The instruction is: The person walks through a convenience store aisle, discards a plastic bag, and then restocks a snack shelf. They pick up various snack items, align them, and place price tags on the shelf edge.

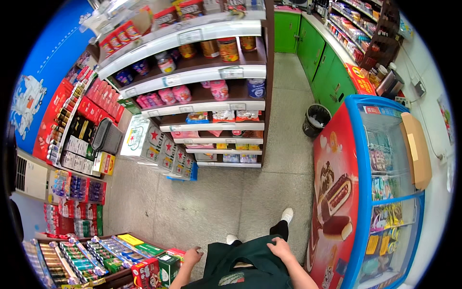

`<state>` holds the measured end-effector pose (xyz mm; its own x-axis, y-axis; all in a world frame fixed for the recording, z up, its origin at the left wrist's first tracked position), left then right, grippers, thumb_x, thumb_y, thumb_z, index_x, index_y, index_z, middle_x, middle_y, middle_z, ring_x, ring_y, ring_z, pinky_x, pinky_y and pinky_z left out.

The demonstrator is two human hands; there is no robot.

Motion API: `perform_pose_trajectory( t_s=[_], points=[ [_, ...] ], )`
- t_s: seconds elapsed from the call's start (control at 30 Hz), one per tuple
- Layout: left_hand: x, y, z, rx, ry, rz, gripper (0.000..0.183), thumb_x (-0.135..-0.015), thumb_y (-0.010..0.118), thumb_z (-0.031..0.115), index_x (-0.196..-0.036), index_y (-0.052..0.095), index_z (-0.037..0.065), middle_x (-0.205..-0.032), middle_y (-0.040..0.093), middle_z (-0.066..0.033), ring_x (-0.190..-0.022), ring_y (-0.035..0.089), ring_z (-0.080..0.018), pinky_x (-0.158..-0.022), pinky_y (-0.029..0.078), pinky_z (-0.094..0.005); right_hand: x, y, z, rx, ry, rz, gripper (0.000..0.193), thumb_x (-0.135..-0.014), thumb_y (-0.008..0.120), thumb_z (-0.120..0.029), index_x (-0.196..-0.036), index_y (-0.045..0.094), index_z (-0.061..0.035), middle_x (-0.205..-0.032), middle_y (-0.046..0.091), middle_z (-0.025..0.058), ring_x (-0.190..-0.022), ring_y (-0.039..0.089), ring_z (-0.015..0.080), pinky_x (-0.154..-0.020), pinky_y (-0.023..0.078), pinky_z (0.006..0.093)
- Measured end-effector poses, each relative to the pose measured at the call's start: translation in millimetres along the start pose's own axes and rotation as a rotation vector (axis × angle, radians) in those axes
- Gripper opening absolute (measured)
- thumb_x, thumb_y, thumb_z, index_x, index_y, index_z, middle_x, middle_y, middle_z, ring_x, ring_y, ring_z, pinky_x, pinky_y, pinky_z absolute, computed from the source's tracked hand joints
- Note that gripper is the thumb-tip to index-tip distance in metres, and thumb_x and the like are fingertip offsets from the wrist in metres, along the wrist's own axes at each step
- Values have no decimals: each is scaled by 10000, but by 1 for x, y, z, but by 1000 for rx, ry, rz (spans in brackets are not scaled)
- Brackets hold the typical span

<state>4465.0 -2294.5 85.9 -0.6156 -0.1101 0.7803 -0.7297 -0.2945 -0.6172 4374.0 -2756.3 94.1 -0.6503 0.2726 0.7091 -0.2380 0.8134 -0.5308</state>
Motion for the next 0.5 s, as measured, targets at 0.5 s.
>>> perform_pose_trajectory(
  t_s=[0.5],
  points=[
    [-4,-139,30,201,349,243,456,-876,698,368,-1283,659,167,-1091,737,-136,-1060,683,-336,-915,538,-453,39,-11,-201,115,-431,175,477,-873,684,-399,-1233,662,-87,-1206,670,182,-1120,637,355,-969,502,445]
  ],
)
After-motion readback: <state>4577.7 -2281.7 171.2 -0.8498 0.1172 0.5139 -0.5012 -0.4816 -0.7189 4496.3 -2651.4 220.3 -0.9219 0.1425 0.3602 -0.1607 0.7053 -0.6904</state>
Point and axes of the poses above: each hand's wrist, its own x-axis away from the middle knuckle, its own y-axis out of the palm, z = x × y, the point moved 7 cm from there along -x, towards the middle knuckle
